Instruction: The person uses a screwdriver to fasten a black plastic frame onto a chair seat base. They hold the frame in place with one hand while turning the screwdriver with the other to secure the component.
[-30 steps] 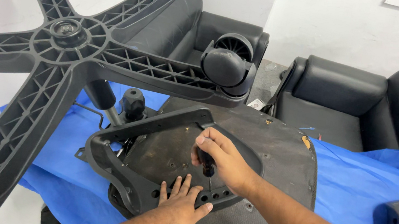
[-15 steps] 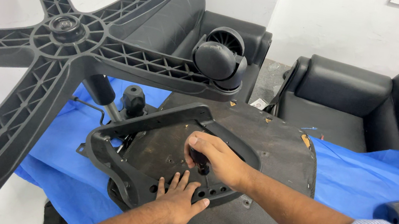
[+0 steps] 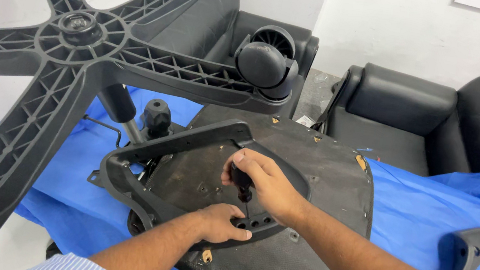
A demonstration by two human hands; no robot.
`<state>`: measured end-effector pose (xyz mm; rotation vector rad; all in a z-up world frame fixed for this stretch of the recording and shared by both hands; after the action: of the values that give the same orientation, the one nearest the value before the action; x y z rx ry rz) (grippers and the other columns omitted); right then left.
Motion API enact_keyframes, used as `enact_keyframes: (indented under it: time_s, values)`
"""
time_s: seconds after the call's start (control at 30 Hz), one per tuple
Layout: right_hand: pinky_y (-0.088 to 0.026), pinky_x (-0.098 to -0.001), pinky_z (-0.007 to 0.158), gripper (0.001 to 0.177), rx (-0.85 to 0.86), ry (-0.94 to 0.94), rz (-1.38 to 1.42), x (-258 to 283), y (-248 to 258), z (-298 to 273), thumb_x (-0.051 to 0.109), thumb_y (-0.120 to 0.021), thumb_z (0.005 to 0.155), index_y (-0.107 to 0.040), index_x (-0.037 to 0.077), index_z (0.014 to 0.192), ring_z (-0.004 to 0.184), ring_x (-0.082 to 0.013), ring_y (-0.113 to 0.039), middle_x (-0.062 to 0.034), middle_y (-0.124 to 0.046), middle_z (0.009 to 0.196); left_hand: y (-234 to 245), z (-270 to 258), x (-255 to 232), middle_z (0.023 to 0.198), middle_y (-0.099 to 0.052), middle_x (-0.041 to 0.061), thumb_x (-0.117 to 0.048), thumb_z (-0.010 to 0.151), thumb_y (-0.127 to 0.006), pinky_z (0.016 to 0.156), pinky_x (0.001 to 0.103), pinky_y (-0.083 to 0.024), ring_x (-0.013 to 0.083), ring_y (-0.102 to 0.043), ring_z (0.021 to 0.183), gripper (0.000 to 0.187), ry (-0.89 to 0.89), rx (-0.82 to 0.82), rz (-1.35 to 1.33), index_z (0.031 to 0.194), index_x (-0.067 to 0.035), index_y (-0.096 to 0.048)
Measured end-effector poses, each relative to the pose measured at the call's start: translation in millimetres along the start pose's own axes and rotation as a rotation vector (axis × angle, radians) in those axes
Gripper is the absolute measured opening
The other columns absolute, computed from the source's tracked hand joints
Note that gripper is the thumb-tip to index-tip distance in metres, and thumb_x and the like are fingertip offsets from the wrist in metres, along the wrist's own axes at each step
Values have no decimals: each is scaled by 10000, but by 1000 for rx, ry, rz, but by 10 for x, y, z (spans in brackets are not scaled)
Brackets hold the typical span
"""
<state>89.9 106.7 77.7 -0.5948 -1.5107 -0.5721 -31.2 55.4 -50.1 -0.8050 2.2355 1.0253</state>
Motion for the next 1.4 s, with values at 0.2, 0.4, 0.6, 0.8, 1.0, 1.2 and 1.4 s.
enact_keyframes:
  time_s: [0.2, 0.4, 0.6, 0.8, 1.0, 1.2, 1.4]
  values:
    - [-490, -290, 780, 357, -45, 15, 31, -57, -10, -27, 376, -414, 1061, -607, 77, 1031, 869, -124, -604, -19, -623, 892, -29, 66, 61, 1318, -706, 87, -565, 825, -714, 1200, 454, -233, 247, -583, 1316, 675, 130, -25, 58, 1328, -119, -659]
    - [-493, -305, 770, 273, -75, 16, 56, -34, -20, -11, 346, -485, 1053, -556, 83, 1062, 847, -127, -601, -41, -647, 892, -6, -25, -57, 1302, -708, 115, -576, 849, -690, 1193, 434, -291, 257, -595, 1301, 676, 128, 30, 40, 1338, -116, -621]
    - [-519, -301, 813, 291, -80, -17, 28, 45, 15, -29, 359, -491, 1032, -576, 81, 1055, 900, -125, -643, -50, -696, 941, 18, -55, -111, 1356, -634, 128, -563, 902, -675, 1207, 479, -291, 259, -535, 1353, 678, 157, 86, 38, 1396, -109, -573]
    - [-521, -314, 782, 299, -68, -7, 36, 32, 16, -39, 367, -478, 1038, -581, 86, 1014, 865, -128, -627, -37, -662, 900, -3, -4, -36, 1306, -665, 150, -554, 871, -706, 1120, 430, -446, 253, -609, 1288, 700, 177, 66, -50, 1380, -92, -576]
    - [-480, -312, 749, 339, -12, 20, 21, 0, 22, -42, 397, -455, 1058, -565, 85, 986, 805, -122, -560, -24, -605, 848, -10, -7, -62, 1247, -699, 164, -577, 843, -734, 1110, 422, -460, 268, -641, 1258, 732, 146, 64, -83, 1323, -37, -615]
    - [-533, -324, 869, 312, -30, 1, 60, 9, 98, 13, 384, -486, 1031, -572, 85, 1013, 895, -138, -651, -45, -658, 898, 5, -23, -125, 1335, -622, 137, -621, 857, -721, 1220, 504, -275, 281, -498, 1385, 796, 222, 85, 20, 1415, -86, -534]
    - [-537, -329, 866, 322, -36, -7, 51, -19, 149, 8, 379, -490, 1035, -593, 76, 1001, 908, -138, -665, -51, -683, 916, -2, -17, -119, 1283, -701, 163, -598, 802, -717, 1123, 441, -446, 276, -640, 1287, 784, 212, 91, -37, 1350, -51, -592]
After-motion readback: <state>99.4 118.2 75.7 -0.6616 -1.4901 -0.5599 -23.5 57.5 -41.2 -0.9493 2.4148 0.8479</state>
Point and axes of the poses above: each hand's wrist, its own z-axis towards the middle knuckle, its own y-axis out of the back of the hand, x = y × z, the point moved 3 cm from there along z, towards the middle knuckle
